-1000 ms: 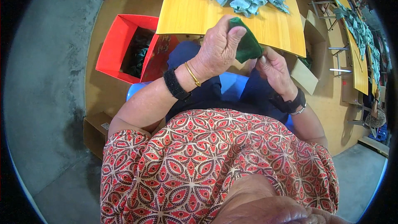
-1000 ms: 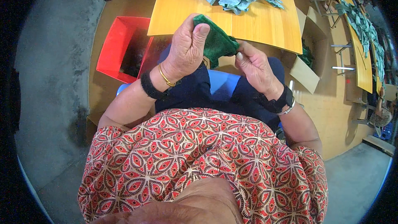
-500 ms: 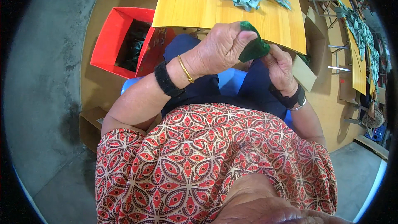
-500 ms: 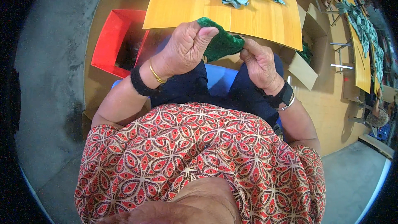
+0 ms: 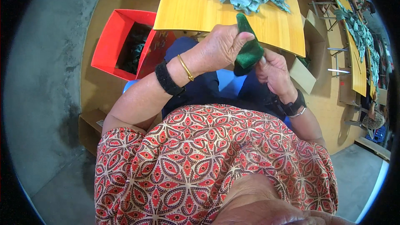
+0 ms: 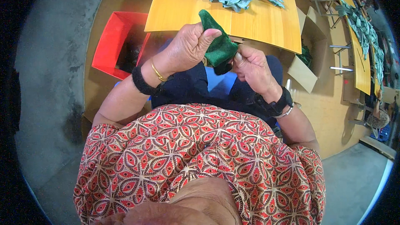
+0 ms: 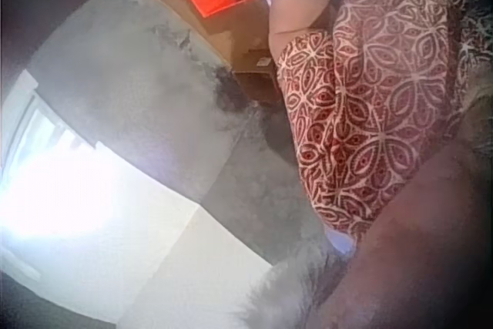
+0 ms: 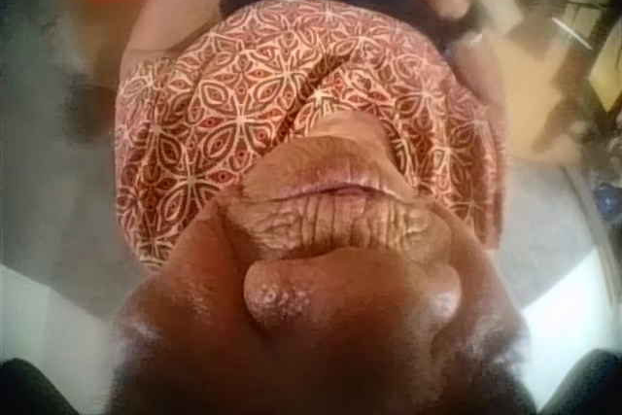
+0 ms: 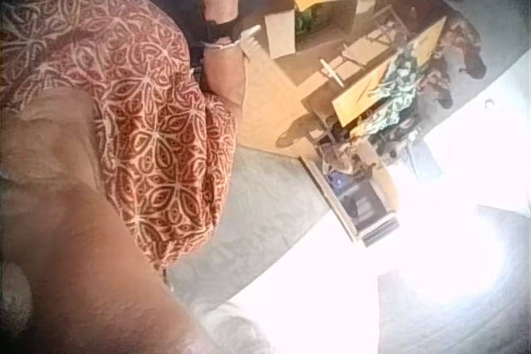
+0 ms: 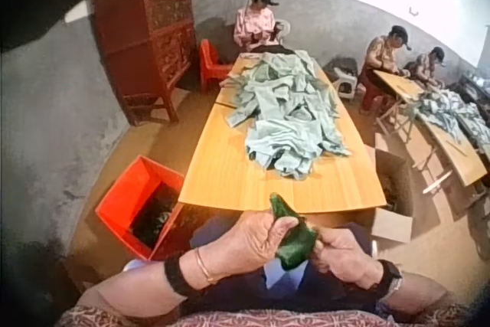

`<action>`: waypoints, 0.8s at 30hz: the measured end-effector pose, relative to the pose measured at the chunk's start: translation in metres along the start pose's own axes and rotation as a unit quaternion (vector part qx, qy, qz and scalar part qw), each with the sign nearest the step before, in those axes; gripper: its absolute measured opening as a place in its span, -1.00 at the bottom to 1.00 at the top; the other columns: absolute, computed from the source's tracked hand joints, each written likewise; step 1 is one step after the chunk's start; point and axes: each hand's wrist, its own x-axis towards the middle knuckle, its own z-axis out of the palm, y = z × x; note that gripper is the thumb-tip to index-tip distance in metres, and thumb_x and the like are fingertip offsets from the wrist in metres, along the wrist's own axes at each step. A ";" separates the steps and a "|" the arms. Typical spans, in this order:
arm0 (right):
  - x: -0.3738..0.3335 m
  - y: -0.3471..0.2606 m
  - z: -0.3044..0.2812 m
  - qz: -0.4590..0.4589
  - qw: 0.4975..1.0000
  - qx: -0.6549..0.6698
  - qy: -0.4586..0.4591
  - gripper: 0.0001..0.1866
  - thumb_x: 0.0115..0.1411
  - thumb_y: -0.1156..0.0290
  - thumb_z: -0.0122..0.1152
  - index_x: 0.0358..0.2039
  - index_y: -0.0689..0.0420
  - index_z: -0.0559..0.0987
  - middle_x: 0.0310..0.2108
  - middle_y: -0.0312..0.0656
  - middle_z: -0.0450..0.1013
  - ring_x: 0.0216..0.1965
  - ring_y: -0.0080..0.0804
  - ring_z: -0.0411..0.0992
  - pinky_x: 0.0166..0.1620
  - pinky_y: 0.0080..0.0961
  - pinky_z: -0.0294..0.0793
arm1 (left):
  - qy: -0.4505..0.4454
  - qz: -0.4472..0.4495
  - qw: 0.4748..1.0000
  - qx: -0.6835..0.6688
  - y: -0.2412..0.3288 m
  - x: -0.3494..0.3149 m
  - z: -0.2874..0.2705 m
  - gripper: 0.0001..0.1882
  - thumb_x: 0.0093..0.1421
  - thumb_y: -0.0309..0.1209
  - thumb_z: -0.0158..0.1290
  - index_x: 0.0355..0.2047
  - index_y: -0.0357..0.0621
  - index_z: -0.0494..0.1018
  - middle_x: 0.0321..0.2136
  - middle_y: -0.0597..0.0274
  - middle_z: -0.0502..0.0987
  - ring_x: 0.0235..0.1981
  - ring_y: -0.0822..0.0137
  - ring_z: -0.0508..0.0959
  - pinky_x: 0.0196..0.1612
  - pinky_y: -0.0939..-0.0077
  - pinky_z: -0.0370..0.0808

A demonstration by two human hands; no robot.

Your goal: The person folds small pieces of green and light blue fabric into compact bundles. They use a thin black rod to assist in rolling and shaping the fabric, then place the finished bundles into a red box on the floor.

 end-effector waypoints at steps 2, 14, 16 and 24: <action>0.000 -0.005 0.004 0.056 0.989 0.127 -0.057 -0.78 0.16 0.30 -0.15 -0.52 0.15 0.35 -0.73 -0.47 0.10 -0.72 -0.75 -0.01 -0.68 -0.83 -0.02 | 0.029 -0.010 0.999 0.021 0.002 0.001 0.000 -0.69 0.15 -0.24 -0.20 -0.45 -0.29 0.31 -0.66 -0.03 0.39 -0.56 0.02 0.44 -0.53 0.44 0.35; 0.006 0.001 -0.003 -0.180 0.941 -0.276 0.080 -0.88 0.13 0.46 -0.13 -0.40 0.21 0.39 -0.64 -0.38 0.27 -0.63 -0.64 0.18 -0.53 -0.74 0.19 | 0.103 -0.031 0.991 -0.076 0.000 0.001 0.006 -0.62 0.20 -0.16 -0.31 -0.42 -0.24 0.33 -0.65 0.39 0.32 -0.59 0.62 0.31 -0.53 0.75 0.28; 0.004 0.002 -0.008 -0.194 0.919 -0.333 0.088 -0.87 0.12 0.47 -0.11 -0.37 0.22 0.40 -0.63 -0.33 0.30 -0.61 -0.60 0.22 -0.51 -0.70 0.23 | 0.088 -0.032 0.995 -0.033 0.005 0.000 0.004 -0.62 0.19 -0.16 -0.31 -0.45 -0.23 0.33 -0.68 0.40 0.31 -0.65 0.63 0.31 -0.60 0.75 0.27; 0.005 0.008 -0.007 -0.211 0.919 -0.321 0.091 -0.85 0.11 0.43 -0.08 -0.37 0.22 0.41 -0.66 -0.27 0.28 -0.62 -0.59 0.21 -0.51 -0.67 0.24 | -0.039 -0.079 0.991 -0.105 0.010 0.001 -0.006 -0.62 0.19 -0.17 -0.29 -0.51 -0.21 0.35 -0.77 0.42 0.28 -0.78 0.64 0.27 -0.73 0.76 0.19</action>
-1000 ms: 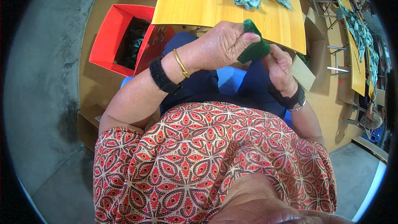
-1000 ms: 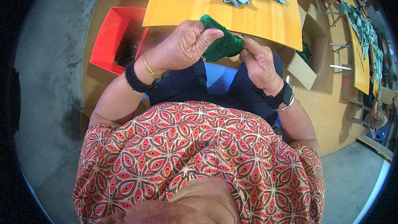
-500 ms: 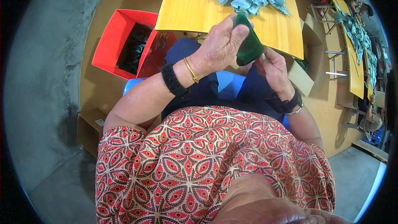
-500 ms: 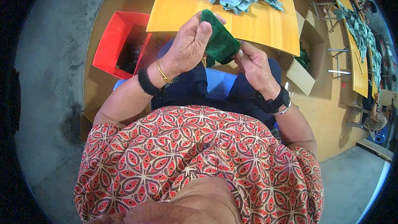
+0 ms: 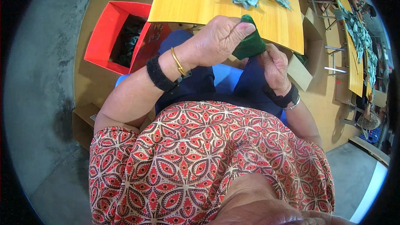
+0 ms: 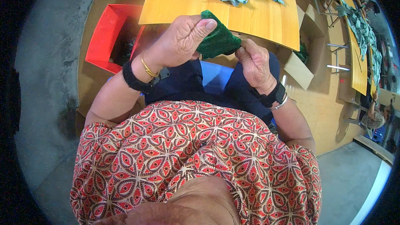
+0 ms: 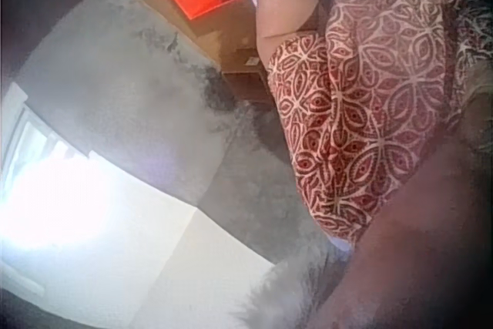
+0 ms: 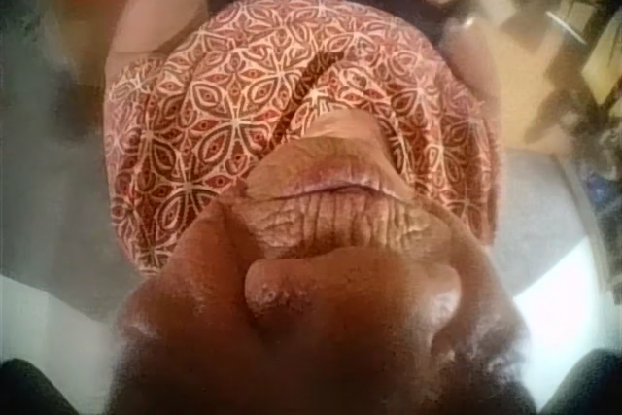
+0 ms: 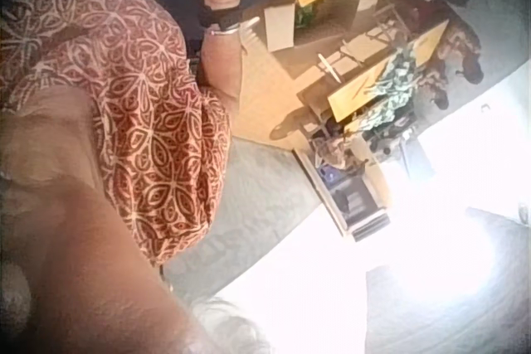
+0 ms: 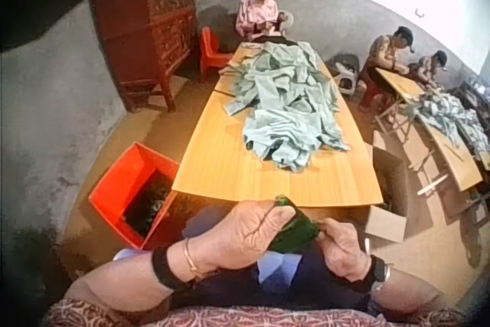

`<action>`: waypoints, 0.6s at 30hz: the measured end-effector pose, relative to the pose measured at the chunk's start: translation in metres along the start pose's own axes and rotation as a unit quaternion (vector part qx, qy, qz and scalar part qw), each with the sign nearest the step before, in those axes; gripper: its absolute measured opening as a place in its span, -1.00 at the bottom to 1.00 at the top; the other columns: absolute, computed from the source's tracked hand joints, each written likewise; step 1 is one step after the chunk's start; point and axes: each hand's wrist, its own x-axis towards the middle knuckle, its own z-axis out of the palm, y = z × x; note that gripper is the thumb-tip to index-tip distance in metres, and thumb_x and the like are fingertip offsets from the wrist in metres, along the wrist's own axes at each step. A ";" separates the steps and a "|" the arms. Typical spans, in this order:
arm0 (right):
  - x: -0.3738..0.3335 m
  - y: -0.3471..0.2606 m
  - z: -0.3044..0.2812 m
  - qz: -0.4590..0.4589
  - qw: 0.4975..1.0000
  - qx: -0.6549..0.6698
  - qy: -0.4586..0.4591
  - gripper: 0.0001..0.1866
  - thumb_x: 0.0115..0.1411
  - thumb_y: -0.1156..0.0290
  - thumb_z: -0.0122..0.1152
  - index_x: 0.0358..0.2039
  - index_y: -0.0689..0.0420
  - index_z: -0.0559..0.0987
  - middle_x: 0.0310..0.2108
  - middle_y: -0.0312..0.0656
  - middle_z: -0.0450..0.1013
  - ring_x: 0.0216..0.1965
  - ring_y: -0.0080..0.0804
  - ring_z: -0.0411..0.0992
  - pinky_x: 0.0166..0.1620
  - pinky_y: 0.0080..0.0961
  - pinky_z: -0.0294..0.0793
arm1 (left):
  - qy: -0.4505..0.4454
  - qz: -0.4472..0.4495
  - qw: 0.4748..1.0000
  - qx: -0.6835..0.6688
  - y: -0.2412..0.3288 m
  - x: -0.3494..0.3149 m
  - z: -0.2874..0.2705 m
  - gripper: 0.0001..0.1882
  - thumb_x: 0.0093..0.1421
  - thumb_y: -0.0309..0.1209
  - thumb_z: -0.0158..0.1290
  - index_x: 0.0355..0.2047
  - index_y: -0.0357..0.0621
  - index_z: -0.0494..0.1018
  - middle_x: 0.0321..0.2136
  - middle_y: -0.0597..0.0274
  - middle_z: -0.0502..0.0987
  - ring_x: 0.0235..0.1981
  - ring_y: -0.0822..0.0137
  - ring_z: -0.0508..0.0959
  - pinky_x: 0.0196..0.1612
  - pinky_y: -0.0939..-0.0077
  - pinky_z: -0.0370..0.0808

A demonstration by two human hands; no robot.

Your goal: The person folds small pieces of green and light blue fabric into compact bundles. They use a thin black rod to assist in rolling and shaping the fabric, then place the finished bundles into a red box on the floor.

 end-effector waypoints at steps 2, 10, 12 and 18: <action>0.000 -0.003 0.000 0.003 1.000 0.009 0.002 -0.86 0.11 0.43 -0.09 -0.39 0.22 0.40 -0.67 -0.27 0.28 -0.63 -0.59 0.21 -0.52 -0.67 0.23 | -0.030 -0.035 0.999 -0.013 0.007 0.000 -0.003 -0.63 0.19 -0.17 -0.28 -0.52 -0.21 0.35 -0.77 0.41 0.28 -0.76 0.63 0.27 -0.72 0.76 0.20; -0.004 -0.007 0.011 0.185 0.939 0.288 -0.036 -0.85 0.14 0.46 -0.17 -0.52 0.20 0.34 -0.67 -0.39 0.21 -0.64 -0.68 0.11 -0.56 -0.75 0.14 | 0.039 -0.002 0.991 0.124 -0.011 0.002 0.001 -0.67 0.17 -0.27 -0.23 -0.52 -0.33 0.30 -0.70 -0.06 0.34 -0.65 0.04 0.33 -0.53 0.44 0.32; -0.003 -0.012 0.010 0.177 0.951 0.252 -0.031 -0.83 0.15 0.46 -0.19 -0.54 0.19 0.34 -0.66 -0.42 0.20 -0.63 -0.71 0.11 -0.56 -0.77 0.12 | 0.076 -0.010 0.990 0.119 -0.011 0.002 0.005 -0.73 0.15 -0.31 -0.19 -0.49 -0.32 0.30 -0.68 -0.08 0.34 -0.62 0.03 0.36 -0.51 0.41 0.33; 0.002 -0.004 0.006 0.075 0.997 0.026 0.014 -0.89 0.11 0.49 -0.13 -0.52 0.22 0.34 -0.67 -0.30 0.26 -0.63 -0.60 0.20 -0.53 -0.68 0.22 | 0.202 0.081 0.956 0.195 -0.019 0.006 0.004 -0.77 0.16 -0.32 -0.18 -0.37 -0.27 0.31 -0.56 0.19 0.37 -0.56 0.49 0.30 -0.46 0.62 0.31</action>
